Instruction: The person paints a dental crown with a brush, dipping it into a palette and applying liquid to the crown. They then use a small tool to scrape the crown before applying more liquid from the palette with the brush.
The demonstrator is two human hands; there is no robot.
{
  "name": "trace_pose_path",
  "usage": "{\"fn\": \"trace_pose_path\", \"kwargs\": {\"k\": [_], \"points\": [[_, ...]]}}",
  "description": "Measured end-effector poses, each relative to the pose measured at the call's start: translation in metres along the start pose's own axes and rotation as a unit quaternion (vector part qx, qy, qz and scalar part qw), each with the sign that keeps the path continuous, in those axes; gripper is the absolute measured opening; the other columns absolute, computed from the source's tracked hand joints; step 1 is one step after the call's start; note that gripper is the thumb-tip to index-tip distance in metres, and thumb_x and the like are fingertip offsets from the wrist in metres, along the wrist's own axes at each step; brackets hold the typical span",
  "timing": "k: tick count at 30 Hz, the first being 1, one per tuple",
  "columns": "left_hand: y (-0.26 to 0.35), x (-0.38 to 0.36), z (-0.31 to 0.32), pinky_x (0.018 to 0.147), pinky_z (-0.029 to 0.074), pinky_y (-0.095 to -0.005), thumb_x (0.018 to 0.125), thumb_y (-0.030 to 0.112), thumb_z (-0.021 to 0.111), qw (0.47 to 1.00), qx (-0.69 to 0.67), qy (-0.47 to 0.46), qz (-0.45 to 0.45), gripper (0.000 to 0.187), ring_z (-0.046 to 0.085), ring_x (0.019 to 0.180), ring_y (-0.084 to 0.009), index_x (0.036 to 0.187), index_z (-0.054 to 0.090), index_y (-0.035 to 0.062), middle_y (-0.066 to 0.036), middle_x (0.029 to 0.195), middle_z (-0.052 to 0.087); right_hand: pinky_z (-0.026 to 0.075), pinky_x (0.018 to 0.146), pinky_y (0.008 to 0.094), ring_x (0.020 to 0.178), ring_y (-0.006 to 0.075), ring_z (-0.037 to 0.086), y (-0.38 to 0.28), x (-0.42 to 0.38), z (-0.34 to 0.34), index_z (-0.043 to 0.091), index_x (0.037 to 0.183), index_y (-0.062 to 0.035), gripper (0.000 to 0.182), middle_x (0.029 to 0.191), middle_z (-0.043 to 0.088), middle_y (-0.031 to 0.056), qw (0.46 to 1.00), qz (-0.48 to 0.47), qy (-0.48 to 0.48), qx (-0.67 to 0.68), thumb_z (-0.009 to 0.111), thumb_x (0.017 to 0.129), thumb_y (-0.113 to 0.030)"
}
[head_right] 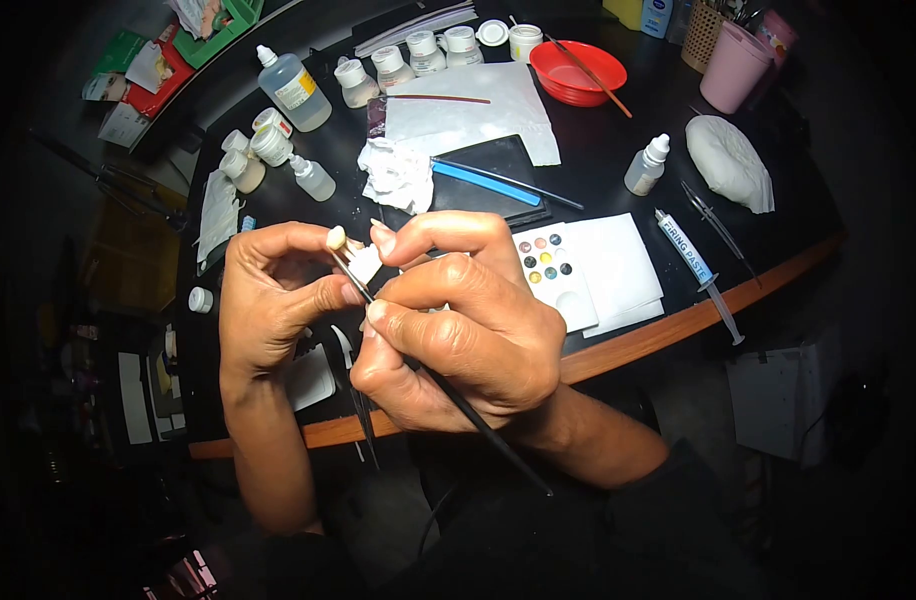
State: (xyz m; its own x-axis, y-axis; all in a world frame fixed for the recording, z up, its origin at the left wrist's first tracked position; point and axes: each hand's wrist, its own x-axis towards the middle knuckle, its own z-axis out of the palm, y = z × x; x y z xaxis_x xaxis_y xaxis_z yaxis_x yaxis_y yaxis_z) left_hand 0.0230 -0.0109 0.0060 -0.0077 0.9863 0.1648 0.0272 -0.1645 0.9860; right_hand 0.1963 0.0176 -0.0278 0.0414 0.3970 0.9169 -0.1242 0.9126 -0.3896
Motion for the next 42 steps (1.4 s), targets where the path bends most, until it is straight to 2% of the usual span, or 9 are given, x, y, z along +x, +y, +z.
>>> {"fn": "trace_pose_path", "kwargs": {"k": [42], "points": [[-0.0016,-0.0008,-0.001,0.071,0.055,-0.0243,0.065,0.002,0.091,1.0,-0.01,-0.008,0.018,0.032,0.069,0.079,-0.0121,0.093,0.074,-0.0022,-0.009,0.087,0.074,0.061,0.077,0.0387,0.087,0.0274,0.062,-0.0046,0.0026,-0.0026,0.064,0.076,0.0,0.02,0.075,0.064,0.0081,1.0,0.003,-0.011,0.016,0.066,0.06,0.012]]}}
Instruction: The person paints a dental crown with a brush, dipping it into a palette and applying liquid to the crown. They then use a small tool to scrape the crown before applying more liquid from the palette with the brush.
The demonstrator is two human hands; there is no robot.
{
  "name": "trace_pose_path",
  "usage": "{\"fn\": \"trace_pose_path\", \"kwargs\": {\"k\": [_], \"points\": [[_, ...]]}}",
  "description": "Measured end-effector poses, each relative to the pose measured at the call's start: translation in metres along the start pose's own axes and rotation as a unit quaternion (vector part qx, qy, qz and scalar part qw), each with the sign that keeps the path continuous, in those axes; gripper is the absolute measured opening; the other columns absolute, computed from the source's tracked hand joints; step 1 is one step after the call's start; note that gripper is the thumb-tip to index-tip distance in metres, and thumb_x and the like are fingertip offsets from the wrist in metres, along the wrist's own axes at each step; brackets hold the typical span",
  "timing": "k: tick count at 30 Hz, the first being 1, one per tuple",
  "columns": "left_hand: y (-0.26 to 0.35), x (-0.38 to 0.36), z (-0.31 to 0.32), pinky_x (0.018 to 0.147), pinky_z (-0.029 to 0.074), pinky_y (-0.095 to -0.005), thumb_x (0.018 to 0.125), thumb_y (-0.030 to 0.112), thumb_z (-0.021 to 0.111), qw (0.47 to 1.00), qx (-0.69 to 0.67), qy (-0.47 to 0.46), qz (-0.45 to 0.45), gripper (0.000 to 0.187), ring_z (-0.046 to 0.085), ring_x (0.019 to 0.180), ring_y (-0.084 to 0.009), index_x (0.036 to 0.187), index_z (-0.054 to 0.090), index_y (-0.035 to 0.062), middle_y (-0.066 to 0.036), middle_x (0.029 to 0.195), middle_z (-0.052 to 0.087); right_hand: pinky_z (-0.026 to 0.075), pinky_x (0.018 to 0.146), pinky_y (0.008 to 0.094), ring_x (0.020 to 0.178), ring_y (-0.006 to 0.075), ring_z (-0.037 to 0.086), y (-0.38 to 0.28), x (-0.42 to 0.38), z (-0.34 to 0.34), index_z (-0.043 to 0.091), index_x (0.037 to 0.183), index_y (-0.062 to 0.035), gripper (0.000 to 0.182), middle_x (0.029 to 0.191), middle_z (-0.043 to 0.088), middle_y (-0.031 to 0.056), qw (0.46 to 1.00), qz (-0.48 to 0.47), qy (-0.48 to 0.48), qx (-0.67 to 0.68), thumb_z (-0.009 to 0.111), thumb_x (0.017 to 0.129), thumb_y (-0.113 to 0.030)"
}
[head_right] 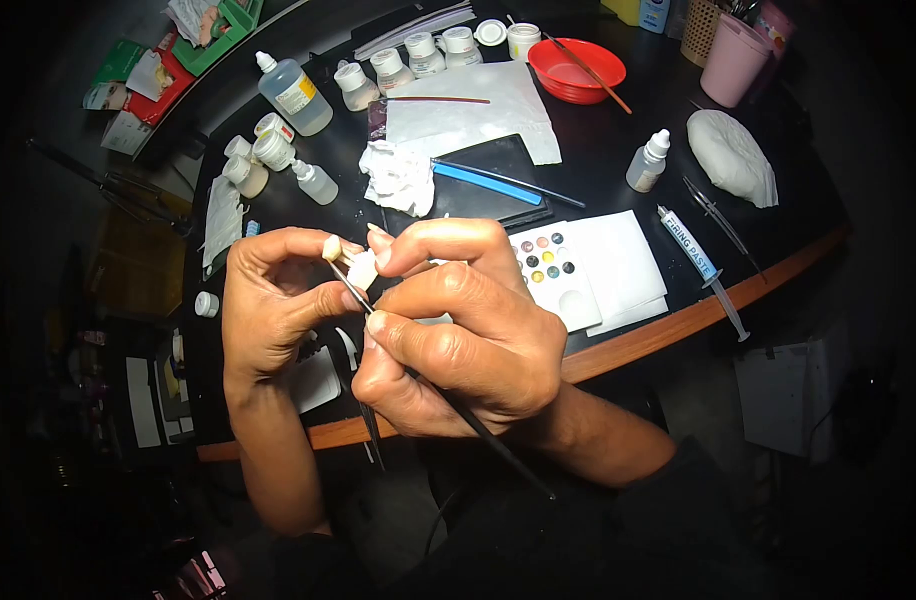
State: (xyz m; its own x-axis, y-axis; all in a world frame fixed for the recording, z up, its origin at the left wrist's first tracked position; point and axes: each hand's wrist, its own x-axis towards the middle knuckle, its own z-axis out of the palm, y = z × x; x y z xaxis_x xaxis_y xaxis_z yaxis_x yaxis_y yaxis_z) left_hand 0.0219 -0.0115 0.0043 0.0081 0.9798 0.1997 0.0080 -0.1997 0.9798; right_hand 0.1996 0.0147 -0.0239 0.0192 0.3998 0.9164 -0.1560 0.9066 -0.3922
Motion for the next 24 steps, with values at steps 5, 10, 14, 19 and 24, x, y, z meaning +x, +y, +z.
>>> {"fn": "trace_pose_path", "kwargs": {"k": [5,10,14,19,24], "points": [[0.0003,0.0,-0.0005,0.07,0.055,-0.0241,0.065,0.002,0.091,1.0,-0.002,-0.001,-0.006,0.032,0.069,0.079,-0.0119,0.092,0.074,-0.0023,-0.009,0.087,0.074,0.061,0.077,0.0388,0.086,0.0273,0.062,0.0002,0.0,0.0006,0.064,0.076,-0.0001,0.02,0.075,0.064,0.0079,1.0,0.0,0.003,-0.001,0.066,0.06,0.012],[-0.0002,-0.0003,-0.0002,0.07,0.054,-0.0238,0.066,0.001,0.091,1.0,-0.01,0.001,-0.01,0.032,0.069,0.079,-0.0118,0.092,0.074,-0.0023,-0.009,0.087,0.074,0.061,0.077,0.0388,0.086,0.0274,0.062,-0.0006,0.0007,0.0,0.064,0.076,0.0001,0.021,0.075,0.063,0.0079,1.0,0.003,0.0,-0.004,0.066,0.06,0.013],[0.0004,-0.0002,-0.0002,0.07,0.054,-0.0238,0.066,0.001,0.091,1.0,0.001,0.001,-0.008,0.032,0.069,0.079,-0.0119,0.092,0.074,-0.0025,-0.009,0.087,0.074,0.061,0.077,0.0387,0.086,0.0273,0.062,0.0001,0.0002,-0.0002,0.064,0.076,0.0001,0.021,0.076,0.063,0.0077,1.0,0.001,0.001,-0.004,0.066,0.06,0.013],[0.0001,-0.0003,-0.0003,0.07,0.054,-0.0239,0.066,0.001,0.091,1.0,0.002,0.001,-0.009,0.032,0.069,0.079,-0.012,0.092,0.074,-0.0026,-0.009,0.086,0.074,0.062,0.078,0.0405,0.088,0.0273,0.061,0.0011,-0.0007,-0.0021,0.062,0.082,-0.0007,0.024,0.078,0.063,0.0087,1.0,-0.004,-0.018,-0.003,0.065,0.063,0.013],[0.0036,-0.0005,0.0034,0.068,0.054,-0.0231,0.067,0.002,0.091,1.0,0.007,0.01,-0.012,0.029,0.068,0.077,-0.0114,0.091,0.074,-0.0033,-0.009,0.084,0.074,0.064,0.081,0.0439,0.092,0.0277,0.057,0.0025,-0.0009,-0.0085,0.059,0.094,-0.0016,0.03,0.082,0.062,0.011,0.998,-0.011,-0.058,-0.007,0.064,0.069,0.015]]}}
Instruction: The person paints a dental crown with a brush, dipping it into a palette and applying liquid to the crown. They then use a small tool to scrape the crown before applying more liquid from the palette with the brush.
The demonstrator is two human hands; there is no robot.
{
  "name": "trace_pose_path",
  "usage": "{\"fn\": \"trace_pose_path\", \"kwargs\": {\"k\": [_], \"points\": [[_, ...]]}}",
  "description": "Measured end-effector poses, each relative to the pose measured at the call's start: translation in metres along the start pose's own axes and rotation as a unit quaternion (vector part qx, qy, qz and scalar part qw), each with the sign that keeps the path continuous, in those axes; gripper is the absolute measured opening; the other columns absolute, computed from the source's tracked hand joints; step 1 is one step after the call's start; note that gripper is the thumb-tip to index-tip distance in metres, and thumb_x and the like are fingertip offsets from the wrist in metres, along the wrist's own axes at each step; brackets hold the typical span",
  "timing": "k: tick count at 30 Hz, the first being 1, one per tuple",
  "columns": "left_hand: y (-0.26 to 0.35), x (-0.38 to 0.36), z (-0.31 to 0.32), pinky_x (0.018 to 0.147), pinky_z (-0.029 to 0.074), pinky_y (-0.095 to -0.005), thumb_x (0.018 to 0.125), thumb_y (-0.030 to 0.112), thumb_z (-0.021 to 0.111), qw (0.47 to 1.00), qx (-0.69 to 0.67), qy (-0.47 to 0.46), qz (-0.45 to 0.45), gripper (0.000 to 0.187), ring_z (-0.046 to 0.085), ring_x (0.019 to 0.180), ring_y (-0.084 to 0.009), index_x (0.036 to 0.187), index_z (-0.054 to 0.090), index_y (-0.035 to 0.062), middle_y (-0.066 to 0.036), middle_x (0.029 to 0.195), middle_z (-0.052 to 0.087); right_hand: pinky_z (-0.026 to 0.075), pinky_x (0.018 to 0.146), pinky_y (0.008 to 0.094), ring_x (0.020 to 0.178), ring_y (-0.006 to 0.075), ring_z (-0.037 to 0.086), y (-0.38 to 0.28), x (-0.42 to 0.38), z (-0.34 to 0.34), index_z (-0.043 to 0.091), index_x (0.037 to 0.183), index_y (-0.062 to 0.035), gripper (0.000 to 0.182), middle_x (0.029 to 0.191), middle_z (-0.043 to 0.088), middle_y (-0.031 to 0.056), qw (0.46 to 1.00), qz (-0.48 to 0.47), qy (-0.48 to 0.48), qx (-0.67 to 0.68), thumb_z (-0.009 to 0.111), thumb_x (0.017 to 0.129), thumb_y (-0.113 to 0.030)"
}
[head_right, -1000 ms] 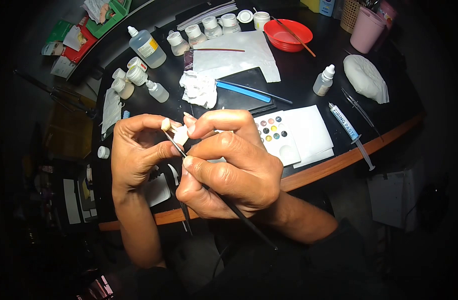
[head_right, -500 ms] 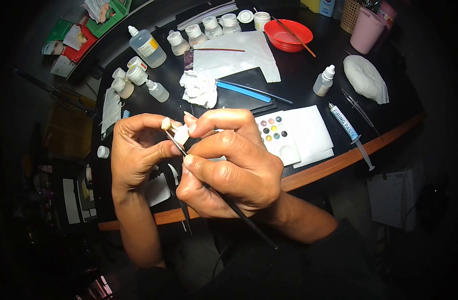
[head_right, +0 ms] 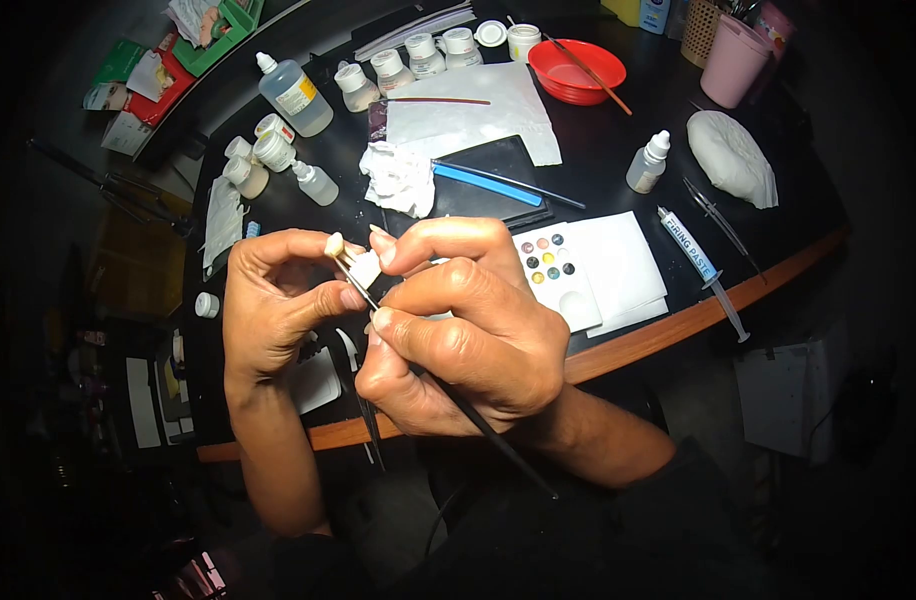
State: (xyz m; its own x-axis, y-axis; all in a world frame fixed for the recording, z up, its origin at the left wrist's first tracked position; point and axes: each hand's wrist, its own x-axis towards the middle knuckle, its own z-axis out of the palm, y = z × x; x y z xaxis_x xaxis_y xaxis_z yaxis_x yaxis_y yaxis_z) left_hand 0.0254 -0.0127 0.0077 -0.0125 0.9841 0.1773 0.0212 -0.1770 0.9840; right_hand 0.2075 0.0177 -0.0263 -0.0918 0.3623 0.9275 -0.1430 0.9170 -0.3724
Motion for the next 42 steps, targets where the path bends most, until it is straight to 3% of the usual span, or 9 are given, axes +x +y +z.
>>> {"fn": "trace_pose_path", "kwargs": {"k": [8,13,34,37,42], "points": [[0.0028,0.0015,-0.0006,0.065,0.054,-0.0223,0.072,0.0,0.087,1.0,0.017,-0.015,0.002,0.022,0.068,0.072,-0.0111,0.089,0.073,-0.005,-0.01,0.081,0.073,0.064,0.078,0.0422,0.092,0.0277,0.057,0.0047,-0.0025,0.0011,0.059,0.094,-0.0004,0.03,0.083,0.061,0.012,1.0,0.006,0.012,-0.002,0.063,0.071,0.017],[0.0039,0.0012,0.0006,0.063,0.054,-0.0216,0.074,-0.001,0.085,1.0,0.012,-0.014,0.006,0.019,0.067,0.069,-0.0113,0.088,0.073,-0.0058,-0.011,0.079,0.073,0.059,0.074,0.0359,0.086,0.0277,0.064,0.0038,-0.0008,0.0093,0.064,0.081,-0.0007,0.025,0.076,0.061,0.0077,0.997,0.016,0.075,-0.015,0.069,0.061,0.013],[0.001,0.0021,-0.0018,0.065,0.051,-0.0203,0.067,0.006,0.092,0.999,0.051,-0.012,-0.005,0.024,0.063,0.069,-0.007,0.082,0.074,-0.0019,-0.006,0.076,0.072,0.059,0.073,0.0368,0.086,0.0291,0.064,0.002,-0.0011,0.0077,0.059,0.079,-0.0015,0.022,0.074,0.06,0.0084,0.997,0.041,0.061,0.007,0.066,0.063,0.012],[0.0039,0.0013,-0.0019,0.069,0.053,-0.0235,0.07,-0.002,0.088,0.997,0.069,-0.023,-0.01,0.023,0.068,0.074,-0.0116,0.082,0.069,-0.0025,-0.008,0.079,0.07,0.059,0.074,0.0369,0.086,0.0297,0.064,0.0032,-0.0026,0.0082,0.059,0.079,-0.0015,0.022,0.074,0.06,0.0086,0.997,0.039,0.058,0.012,0.066,0.063,0.012],[0.0037,0.0013,-0.0019,0.069,0.055,-0.0244,0.069,-0.003,0.088,0.998,0.061,-0.022,-0.016,0.024,0.069,0.074,-0.0132,0.083,0.068,-0.003,-0.009,0.078,0.07,0.06,0.074,0.0367,0.087,0.0297,0.064,0.002,-0.0026,0.0079,0.059,0.08,-0.0012,0.022,0.075,0.061,0.0089,0.998,0.043,0.048,0.008,0.066,0.064,0.012]]}}
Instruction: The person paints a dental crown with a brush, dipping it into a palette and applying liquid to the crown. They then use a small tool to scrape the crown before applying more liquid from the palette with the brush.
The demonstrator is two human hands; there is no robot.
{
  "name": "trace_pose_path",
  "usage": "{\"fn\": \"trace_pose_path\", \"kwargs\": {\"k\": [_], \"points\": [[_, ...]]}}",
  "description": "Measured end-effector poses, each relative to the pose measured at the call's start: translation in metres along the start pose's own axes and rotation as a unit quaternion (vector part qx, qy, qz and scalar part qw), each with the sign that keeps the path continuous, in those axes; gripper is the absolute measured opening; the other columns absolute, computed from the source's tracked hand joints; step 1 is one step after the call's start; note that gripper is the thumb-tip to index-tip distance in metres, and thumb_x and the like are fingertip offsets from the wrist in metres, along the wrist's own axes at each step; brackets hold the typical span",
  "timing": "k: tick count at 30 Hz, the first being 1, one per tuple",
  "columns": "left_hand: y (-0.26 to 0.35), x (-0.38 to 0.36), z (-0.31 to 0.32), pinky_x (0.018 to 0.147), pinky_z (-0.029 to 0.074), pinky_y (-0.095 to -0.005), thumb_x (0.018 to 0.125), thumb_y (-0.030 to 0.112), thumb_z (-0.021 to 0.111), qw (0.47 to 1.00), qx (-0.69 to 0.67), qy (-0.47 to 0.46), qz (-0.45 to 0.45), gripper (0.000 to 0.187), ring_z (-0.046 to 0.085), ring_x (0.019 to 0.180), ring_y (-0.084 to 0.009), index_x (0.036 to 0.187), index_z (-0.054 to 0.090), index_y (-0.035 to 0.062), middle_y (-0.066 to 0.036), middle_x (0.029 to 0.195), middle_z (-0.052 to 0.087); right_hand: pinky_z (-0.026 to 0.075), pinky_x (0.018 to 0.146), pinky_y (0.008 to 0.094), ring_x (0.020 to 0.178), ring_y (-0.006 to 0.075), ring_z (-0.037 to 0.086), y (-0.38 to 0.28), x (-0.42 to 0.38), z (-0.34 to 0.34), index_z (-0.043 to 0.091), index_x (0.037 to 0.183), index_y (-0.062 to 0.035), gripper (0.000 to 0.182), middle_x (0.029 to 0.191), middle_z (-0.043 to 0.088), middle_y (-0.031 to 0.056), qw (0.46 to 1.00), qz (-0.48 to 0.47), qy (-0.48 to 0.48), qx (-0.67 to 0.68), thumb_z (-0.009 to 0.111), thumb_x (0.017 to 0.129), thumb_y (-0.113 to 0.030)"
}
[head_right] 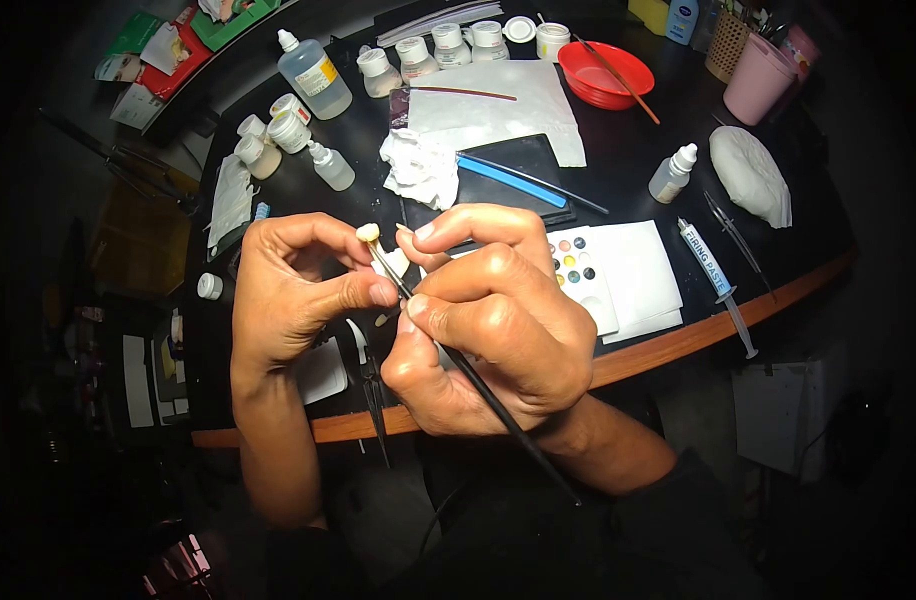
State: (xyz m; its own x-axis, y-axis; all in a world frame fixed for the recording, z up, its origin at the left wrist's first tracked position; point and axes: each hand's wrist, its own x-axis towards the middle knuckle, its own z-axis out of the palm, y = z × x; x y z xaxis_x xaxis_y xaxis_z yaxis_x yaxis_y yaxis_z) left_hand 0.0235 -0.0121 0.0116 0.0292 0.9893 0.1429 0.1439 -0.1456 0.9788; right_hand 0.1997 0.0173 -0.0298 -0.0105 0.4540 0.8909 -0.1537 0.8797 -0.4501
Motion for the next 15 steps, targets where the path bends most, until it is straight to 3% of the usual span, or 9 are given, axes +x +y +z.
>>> {"fn": "trace_pose_path", "kwargs": {"k": [7,10,15], "points": [[-0.0037,0.0013,0.0018,0.062,0.05,-0.0195,0.067,0.007,0.092,0.999,-0.034,0.016,0.001,0.025,0.063,0.067,-0.0063,0.079,0.073,-0.0031,-0.006,0.074,0.071,0.061,0.073,0.0371,0.088,0.0291,0.063,0.001,-0.0006,0.0012,0.06,0.081,-0.0006,0.022,0.076,0.061,0.0093,1.0,0.0,0.0,0.0,0.066,0.064,0.012],[-0.0009,0.0002,-0.0005,0.069,0.056,-0.0249,0.069,-0.003,0.087,1.0,-0.012,-0.001,-0.01,0.024,0.07,0.074,-0.0137,0.083,0.068,-0.0036,-0.01,0.078,0.07,0.061,0.073,0.0372,0.087,0.029,0.063,0.0006,0.0001,0.0015,0.06,0.081,-0.0006,0.022,0.076,0.061,0.0094,1.0,-0.004,-0.001,-0.001,0.066,0.064,0.012],[-0.0021,0.0003,-0.0014,0.071,0.056,-0.0256,0.069,-0.003,0.088,1.0,0.003,-0.007,0.014,0.025,0.07,0.075,-0.0141,0.083,0.068,-0.0036,-0.01,0.079,0.07,0.06,0.074,0.0373,0.087,0.029,0.064,0.0013,-0.0004,0.0018,0.061,0.08,-0.001,0.022,0.075,0.061,0.0088,1.0,-0.006,-0.001,-0.002,0.066,0.063,0.012]]}}
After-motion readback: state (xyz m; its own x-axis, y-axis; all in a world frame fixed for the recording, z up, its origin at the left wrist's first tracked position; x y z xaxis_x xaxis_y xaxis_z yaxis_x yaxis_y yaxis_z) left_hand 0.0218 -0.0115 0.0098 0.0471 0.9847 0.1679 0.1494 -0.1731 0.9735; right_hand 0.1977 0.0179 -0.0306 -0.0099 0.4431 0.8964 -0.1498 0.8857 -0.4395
